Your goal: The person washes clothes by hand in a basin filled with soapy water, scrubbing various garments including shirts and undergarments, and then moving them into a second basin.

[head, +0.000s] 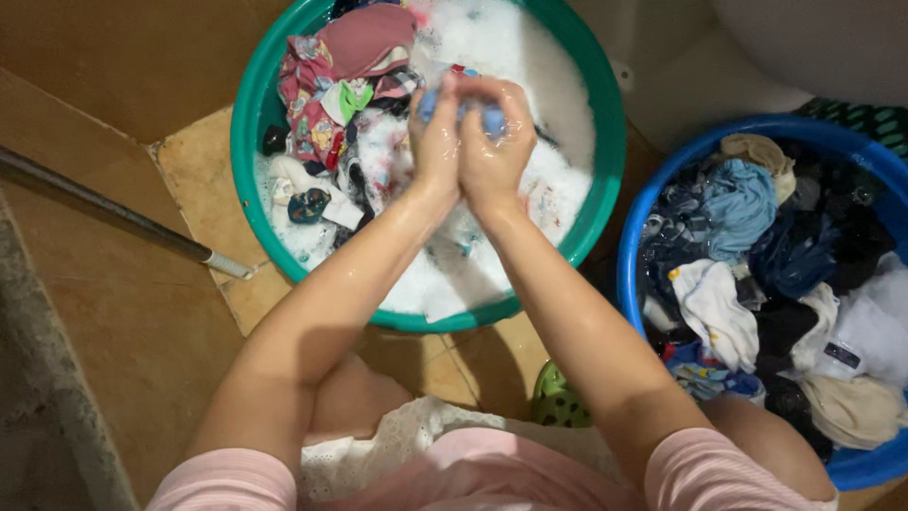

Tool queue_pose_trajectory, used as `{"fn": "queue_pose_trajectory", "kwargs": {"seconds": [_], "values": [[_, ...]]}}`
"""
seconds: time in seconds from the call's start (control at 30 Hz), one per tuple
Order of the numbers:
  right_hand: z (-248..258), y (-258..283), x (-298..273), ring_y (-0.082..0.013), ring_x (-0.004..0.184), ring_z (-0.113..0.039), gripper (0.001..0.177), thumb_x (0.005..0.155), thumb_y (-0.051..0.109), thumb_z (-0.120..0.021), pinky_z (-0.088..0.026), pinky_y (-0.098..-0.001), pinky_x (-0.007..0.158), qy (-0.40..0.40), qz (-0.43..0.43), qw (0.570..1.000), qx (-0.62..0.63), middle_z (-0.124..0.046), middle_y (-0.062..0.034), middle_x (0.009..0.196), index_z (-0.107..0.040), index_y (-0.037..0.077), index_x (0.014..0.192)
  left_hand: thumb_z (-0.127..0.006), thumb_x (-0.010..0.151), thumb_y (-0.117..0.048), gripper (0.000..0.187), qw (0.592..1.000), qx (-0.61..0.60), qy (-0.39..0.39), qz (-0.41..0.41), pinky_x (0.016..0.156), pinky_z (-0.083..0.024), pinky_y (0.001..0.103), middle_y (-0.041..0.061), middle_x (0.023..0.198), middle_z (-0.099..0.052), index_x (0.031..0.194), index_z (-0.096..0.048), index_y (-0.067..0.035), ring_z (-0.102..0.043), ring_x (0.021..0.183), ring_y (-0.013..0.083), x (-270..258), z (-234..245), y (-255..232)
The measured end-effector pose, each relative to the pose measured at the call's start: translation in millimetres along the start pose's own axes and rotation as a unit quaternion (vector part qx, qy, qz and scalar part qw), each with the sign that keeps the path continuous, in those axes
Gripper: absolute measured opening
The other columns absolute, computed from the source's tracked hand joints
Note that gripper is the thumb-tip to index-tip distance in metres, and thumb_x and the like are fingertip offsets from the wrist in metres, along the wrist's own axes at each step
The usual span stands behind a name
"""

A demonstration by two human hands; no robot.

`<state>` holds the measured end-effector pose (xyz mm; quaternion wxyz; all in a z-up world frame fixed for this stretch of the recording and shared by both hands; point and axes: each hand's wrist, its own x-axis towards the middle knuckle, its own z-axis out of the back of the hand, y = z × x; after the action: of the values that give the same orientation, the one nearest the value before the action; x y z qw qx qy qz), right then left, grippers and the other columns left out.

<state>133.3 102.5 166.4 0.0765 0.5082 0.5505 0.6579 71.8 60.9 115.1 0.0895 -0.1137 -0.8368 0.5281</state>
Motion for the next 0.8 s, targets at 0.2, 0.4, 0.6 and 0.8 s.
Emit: {"fn": "queue_pose_trajectory", "kwargs": {"seconds": [0.2, 0.4, 0.6, 0.8], "values": [[8.0, 8.0, 14.8, -0.0234, 0.074, -0.069, 0.007, 0.08, -0.006, -0.06, -0.055, -0.0326, 0.074, 0.059, 0.046, 0.992, -0.099, -0.067, -0.0137, 0.078, -0.064, -0.001, 0.078, -0.054, 0.102, -0.035, 0.038, 0.961, -0.19, 0.095, 0.178, 0.09, -0.054, 0.032, 0.007, 0.109, -0.069, 0.115, -0.07, -0.004, -0.065, 0.102, 0.0166, 18.8, 11.8, 29.9], [152.9, -25.1, 74.5, -0.0252, 0.088, -0.076, 0.013, 0.089, 0.01, -0.071, -0.058, -0.0325, 0.082, 0.277, 0.033, 0.933, -0.227, -0.075, -0.0126, 0.093, -0.074, 0.002, 0.099, -0.053, 0.094, -0.046, 0.057, 0.921, -0.127, 0.193, 0.314, 0.08, -0.054, 0.053, 0.017, 0.108, -0.067, 0.129, -0.058, -0.002, -0.065, 0.098, 0.0352, -6.9, -83.9, 105.2], [373.6, -78.8, 69.3, -0.0442, 0.136, -0.047, 0.065, 0.093, 0.041, -0.083, -0.042, -0.0572, 0.114, 0.138, 0.015, 0.816, -0.562, -0.041, -0.0192, 0.148, -0.055, 0.009, 0.143, -0.064, 0.085, -0.072, 0.087, 0.822, 0.448, 0.351, -0.028, 0.124, -0.029, 0.056, 0.024, 0.151, -0.046, 0.141, -0.053, -0.006, -0.039, 0.145, 0.0436, -112.4, -183.7, 150.5], [409.3, -158.0, -48.6, -0.059, 0.152, 0.001, 0.081, 0.089, 0.055, -0.063, -0.007, -0.0864, 0.107, 0.259, -0.206, 0.702, -0.63, 0.007, -0.0132, 0.171, -0.035, 0.036, 0.162, -0.074, 0.08, -0.053, 0.076, 0.682, 0.549, 0.476, -0.081, 0.114, -0.011, 0.07, 0.024, 0.158, -0.03, 0.14, -0.057, -0.009, -0.006, 0.152, 0.0485, -150.7, -174.9, 167.7]]}}
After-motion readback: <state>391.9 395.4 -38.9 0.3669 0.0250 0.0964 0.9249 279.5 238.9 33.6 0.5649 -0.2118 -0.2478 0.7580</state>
